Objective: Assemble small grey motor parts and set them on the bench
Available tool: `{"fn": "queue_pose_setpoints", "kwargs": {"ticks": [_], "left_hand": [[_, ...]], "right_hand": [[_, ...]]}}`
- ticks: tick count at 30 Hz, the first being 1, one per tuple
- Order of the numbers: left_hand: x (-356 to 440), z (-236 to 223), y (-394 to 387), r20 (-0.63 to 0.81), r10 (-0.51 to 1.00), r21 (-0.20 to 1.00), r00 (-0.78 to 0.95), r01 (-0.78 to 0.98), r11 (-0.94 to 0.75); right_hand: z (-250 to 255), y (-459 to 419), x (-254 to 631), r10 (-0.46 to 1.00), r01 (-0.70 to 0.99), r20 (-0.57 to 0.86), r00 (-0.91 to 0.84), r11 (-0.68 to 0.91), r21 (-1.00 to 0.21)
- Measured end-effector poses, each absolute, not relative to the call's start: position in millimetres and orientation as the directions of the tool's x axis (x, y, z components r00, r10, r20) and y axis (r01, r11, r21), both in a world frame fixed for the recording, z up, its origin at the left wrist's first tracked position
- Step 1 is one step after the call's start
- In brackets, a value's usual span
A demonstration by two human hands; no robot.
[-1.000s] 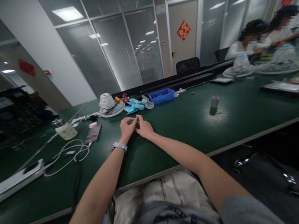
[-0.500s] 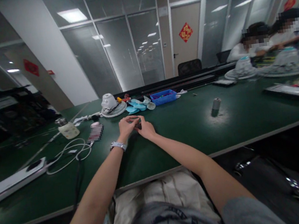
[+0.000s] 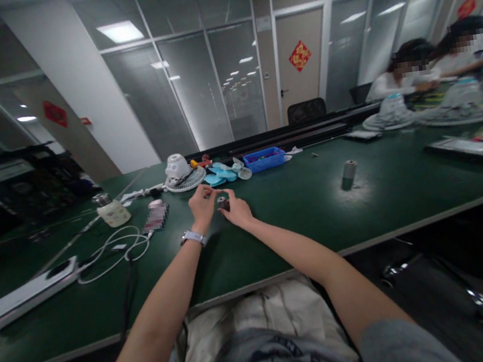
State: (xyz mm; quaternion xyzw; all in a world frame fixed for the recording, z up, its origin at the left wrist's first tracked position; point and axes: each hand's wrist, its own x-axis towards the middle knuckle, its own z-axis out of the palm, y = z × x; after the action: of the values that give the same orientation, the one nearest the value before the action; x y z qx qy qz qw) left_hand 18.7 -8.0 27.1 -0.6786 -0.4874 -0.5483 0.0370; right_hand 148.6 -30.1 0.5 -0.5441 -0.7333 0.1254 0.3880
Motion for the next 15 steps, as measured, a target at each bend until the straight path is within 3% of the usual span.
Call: {"fn": "queue_pose_setpoints", "kwargs": {"ticks": [4,10,15], "left_hand": [[6.5,15.8,2.8,0.699,0.686,0.612,-0.201,0.665,-0.429],[-7.4,-3.7,15.5,0.407,0.907,0.701,-0.106,0.673,-0.236],[-7.2,-4.7,15.7,0.385,0.921,0.712,-0.060,0.654,-0.255]], "right_hand": [[0.3,-30.1,150.5,0.901,0.716,0.427,-0.077,0.348,-0.605],[-1.9,-30.2,150.1,0.894,0.710,0.440,-0.082,0.362,-0.604],[2.0,-20.1,162.1,0.881,0.678,0.473,-0.035,0.368,-0.636]]}}
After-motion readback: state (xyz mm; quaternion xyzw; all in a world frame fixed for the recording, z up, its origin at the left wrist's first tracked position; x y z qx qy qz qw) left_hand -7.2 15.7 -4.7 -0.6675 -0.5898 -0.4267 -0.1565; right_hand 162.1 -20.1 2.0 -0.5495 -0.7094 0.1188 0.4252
